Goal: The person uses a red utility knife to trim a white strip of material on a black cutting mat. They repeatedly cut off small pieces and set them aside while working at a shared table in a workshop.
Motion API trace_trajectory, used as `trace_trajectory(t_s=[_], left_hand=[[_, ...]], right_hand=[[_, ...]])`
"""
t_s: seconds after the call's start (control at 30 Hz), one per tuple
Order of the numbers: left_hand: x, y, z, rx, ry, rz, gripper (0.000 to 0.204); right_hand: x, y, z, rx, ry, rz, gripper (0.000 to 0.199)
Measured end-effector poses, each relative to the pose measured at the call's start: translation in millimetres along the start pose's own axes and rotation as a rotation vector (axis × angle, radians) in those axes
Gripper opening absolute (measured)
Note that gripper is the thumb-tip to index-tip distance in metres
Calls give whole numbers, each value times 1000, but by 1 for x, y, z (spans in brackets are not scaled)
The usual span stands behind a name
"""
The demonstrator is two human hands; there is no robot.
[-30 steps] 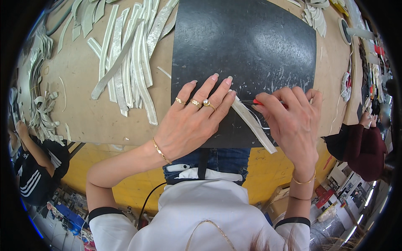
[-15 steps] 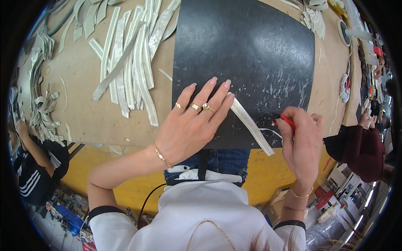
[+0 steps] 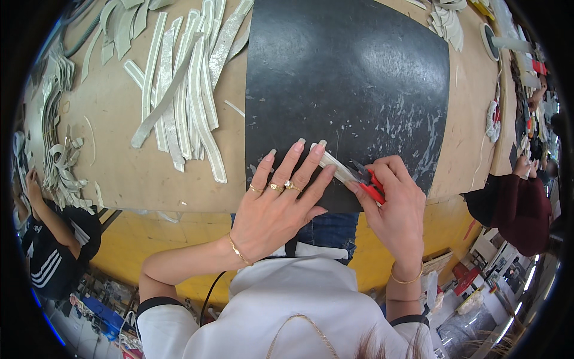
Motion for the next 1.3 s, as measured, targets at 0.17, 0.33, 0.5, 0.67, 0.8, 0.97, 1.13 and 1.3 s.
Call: trace_trajectory(t_s=[0.17, 0.33, 0.5, 0.67, 0.8, 0.97, 1.13, 1.3], left_hand=[[1, 1, 0, -6, 1, -32, 69], [0, 0, 0, -5, -27, 3, 65], [0, 0, 0, -1, -40, -7, 64], [2, 3, -2, -28, -36, -66, 65], [2, 5, -1, -43, -55, -113, 70], [-2, 6, 0, -51, -94, -109, 71], [0, 2, 2, -108, -150, -43, 66], [1, 2, 2, -149, -173, -15, 61]], right_hand=[[-1, 5, 3, 15, 54, 39, 20], [-6, 14, 12, 50, 165, 213, 15], [-1, 10, 15, 186, 276, 357, 14], [6, -18, -1, 350, 266, 394, 20], [4, -49, -24, 480, 188, 395, 25], [2, -61, -38, 419, 98, 471, 30], [9, -69, -46, 423, 91, 433, 34], [7, -77, -44, 432, 51, 421, 34]])
Point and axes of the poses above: each hand's wrist, its own z-axis towards the middle knuckle, its own x-axis out of the palm, y = z × x, the point moved 10 cm from there along z, towards the middle knuckle, and after that the axes turned 12 degrees about -y, right-handed, at the moved point
